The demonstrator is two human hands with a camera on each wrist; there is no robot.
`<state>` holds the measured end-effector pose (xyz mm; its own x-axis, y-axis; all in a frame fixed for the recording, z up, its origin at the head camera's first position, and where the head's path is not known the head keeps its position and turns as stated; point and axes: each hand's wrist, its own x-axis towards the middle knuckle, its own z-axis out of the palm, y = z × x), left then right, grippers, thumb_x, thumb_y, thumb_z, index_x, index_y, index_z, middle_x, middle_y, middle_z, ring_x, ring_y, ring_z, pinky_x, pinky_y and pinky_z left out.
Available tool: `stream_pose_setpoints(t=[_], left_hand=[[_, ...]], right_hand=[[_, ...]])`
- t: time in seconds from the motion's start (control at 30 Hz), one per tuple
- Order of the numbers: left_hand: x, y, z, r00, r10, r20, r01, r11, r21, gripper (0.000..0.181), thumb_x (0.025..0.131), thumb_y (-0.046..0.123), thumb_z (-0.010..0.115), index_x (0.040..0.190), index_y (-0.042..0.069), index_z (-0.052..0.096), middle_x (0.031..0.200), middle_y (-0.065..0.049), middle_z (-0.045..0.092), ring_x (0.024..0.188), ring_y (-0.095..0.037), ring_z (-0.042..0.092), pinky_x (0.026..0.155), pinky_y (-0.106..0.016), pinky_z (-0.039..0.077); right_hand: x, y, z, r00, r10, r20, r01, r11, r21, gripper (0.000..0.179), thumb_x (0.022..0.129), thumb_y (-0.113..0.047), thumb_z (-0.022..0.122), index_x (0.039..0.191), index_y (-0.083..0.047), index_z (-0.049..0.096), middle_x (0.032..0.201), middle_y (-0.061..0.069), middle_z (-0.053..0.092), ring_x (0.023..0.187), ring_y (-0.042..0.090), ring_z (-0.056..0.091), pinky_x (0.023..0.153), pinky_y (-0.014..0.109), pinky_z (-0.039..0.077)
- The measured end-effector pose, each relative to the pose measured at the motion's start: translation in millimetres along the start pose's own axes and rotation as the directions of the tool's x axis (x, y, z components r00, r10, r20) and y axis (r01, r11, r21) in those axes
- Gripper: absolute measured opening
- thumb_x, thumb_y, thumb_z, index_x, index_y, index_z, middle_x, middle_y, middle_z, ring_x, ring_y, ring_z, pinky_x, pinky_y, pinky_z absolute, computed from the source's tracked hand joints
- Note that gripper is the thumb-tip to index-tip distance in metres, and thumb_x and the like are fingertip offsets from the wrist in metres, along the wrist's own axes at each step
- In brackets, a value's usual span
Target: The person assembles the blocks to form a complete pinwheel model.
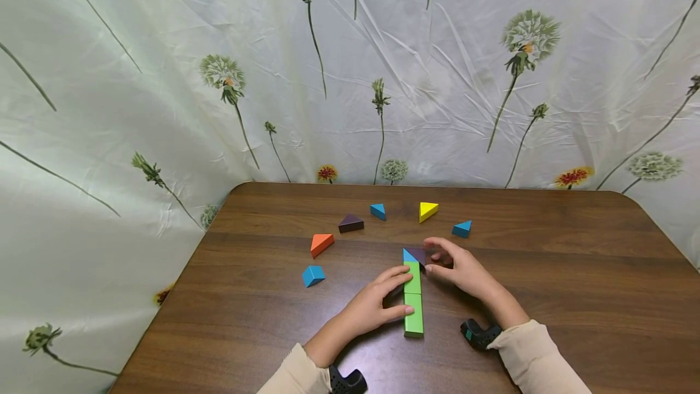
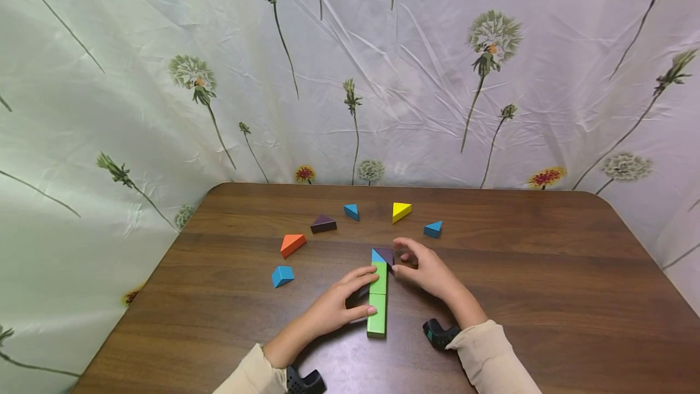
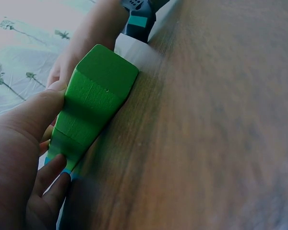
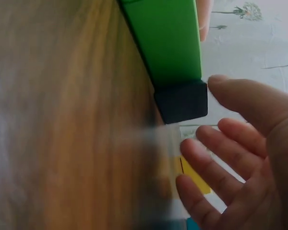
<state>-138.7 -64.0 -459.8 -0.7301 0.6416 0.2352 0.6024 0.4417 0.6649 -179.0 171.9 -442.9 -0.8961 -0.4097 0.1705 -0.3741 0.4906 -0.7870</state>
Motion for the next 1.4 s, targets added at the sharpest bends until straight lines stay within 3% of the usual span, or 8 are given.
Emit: stream_pose_setpoints(t=[0.67,1.0,1.4], left_hand=[[0.2,-2.3,0.4,1.0,0.006,-0.006,-0.006,1.0,0.011,0.058,0.086,0.041,0.057,0.135,0.015,0.042,0.142,0.006,0.03,0.127,-0.013,0.03,0.099,-0.036,0.032],[0.1,-2.3,1.1,1.0,0.001,0.0,-0.001,1.0,0.012,0.058,0.086,0.041,0.057,0.135,0.015,0.041,0.142,0.005,0.03,0.127,-0.014,0.03,0.099,-0.036,0.032],[-0.9,-2.3,1.4,1.0,0.008,-0.005,-0.008,1.0,0.014,0.058,0.086,0.041,0.057,0.135,0.015,0.041,0.142,0.005,0.03,0.127,-0.014,0.03,0.099,-0.036,0.032]], right_hand=[[5.6,-9,-26,0.982,-0.07,-0.176,0.06,0.996,-0.064,0.048,0.083,-0.015,0.066,0.124,-0.002,0.046,0.121,0.017,0.051,0.11,0.036,0.045,0.09,0.051,0.035],[9.6,-4,-44,0.965,-0.031,-0.261,0.004,0.995,-0.103,0.052,0.083,-0.02,0.066,0.127,-0.002,0.045,0.123,0.018,0.049,0.117,0.036,0.04,0.092,0.054,0.031],[10.1,18,-52,0.949,0.014,-0.314,-0.04,0.996,-0.076,0.053,0.081,-0.014,0.068,0.125,0.004,0.044,0.126,0.025,0.045,0.117,0.041,0.038,0.093,0.055,0.03]])
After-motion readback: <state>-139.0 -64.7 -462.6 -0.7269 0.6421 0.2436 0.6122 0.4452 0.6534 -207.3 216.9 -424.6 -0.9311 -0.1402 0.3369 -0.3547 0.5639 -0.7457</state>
